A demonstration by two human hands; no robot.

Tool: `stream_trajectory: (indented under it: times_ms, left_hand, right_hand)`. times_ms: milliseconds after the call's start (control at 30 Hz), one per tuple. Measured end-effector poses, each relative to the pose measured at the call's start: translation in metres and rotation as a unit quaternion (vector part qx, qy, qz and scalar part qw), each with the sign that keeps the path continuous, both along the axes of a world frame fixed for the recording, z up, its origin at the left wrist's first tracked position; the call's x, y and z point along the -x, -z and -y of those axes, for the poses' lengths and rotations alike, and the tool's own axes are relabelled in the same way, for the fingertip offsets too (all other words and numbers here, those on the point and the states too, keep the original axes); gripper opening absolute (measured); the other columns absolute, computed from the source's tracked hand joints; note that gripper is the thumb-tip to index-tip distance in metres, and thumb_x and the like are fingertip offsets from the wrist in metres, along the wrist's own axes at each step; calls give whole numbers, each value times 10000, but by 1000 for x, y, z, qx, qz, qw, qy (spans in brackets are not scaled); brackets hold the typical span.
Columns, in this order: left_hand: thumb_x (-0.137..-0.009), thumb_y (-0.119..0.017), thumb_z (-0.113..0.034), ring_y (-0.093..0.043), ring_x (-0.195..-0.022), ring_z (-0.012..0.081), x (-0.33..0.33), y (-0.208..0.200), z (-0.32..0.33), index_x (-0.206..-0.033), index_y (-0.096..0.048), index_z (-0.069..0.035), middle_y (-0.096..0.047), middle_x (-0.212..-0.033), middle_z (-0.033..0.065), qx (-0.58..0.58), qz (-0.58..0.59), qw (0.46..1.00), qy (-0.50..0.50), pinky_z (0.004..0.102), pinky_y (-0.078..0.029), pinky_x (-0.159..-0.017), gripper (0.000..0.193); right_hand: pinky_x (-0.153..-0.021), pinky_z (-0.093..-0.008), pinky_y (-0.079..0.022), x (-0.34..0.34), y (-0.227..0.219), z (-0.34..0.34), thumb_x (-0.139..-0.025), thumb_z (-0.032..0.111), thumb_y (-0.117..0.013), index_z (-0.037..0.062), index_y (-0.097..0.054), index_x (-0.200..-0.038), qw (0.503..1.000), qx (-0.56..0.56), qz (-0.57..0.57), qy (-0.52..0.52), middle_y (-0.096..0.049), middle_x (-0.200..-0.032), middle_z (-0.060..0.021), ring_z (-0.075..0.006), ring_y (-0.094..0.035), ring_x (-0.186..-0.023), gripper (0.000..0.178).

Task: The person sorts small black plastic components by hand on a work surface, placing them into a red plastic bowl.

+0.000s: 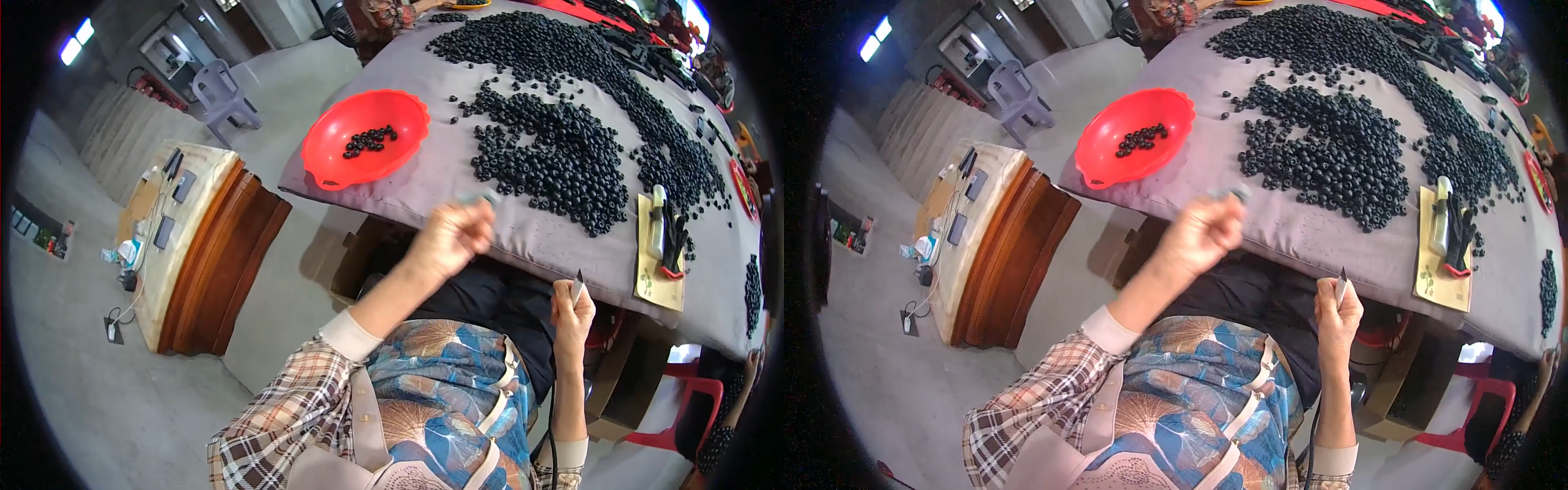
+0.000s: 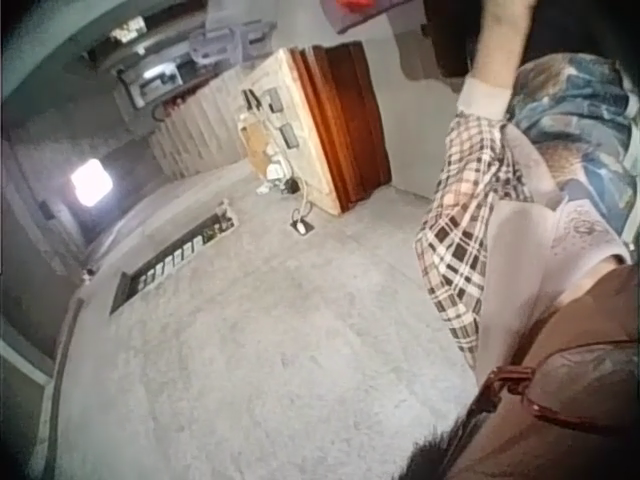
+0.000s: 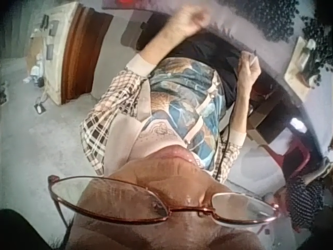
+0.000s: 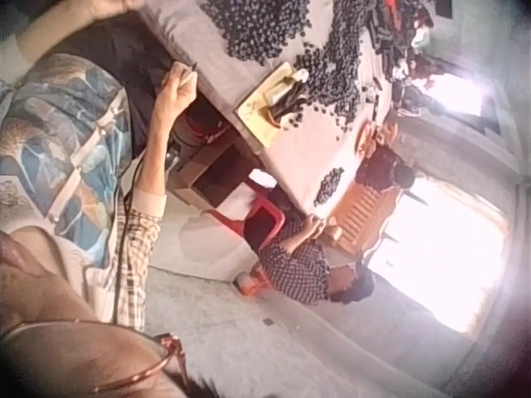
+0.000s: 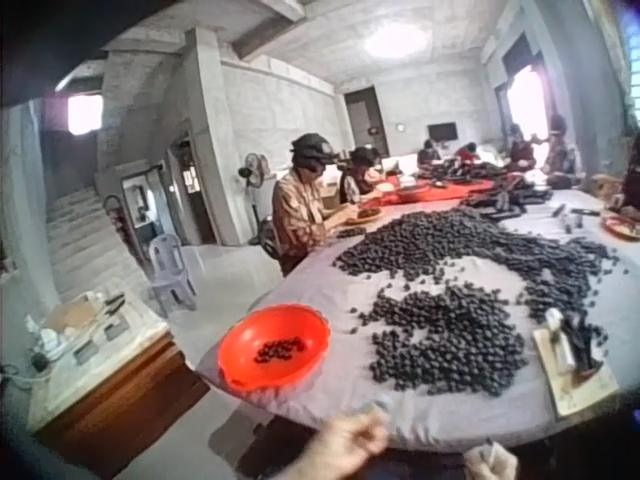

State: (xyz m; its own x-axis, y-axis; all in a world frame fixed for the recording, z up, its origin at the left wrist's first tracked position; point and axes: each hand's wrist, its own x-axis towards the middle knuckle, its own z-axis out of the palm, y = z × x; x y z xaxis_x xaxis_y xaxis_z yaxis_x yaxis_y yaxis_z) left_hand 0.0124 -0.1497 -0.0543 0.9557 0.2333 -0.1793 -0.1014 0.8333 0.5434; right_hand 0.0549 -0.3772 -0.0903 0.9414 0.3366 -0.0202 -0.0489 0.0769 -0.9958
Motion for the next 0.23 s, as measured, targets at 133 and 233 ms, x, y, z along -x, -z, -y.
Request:
stream_trajectory:
  times_ms: [133, 233]
  left_hand:
    - [-735, -659, -58, -573, -557, 118, 7, -13, -101, -817, -560, -35, -605, -723, 82, -27, 48, 987, -153, 217, -419, -437, 131]
    - [-830, -591, -128, -605, -607, 126, 8, -14, -165, -929, -536, -84, -611, -827, 103, 117, 66, 977, -164, 209, -432, -455, 121]
  right_hand:
    - [-411, -169, -252, 0, -5, -3, -860, 198, -565, 72, -558, -762, 999, 13, -42, -9, -438, -568, 55, -9, -355, -477, 160]
    - [-421, -175, -281, -1, 0, -3, -854, 205, -572, 57, -550, -760, 999, 13, -26, -18, -448, -568, 50, -21, -379, -485, 177]
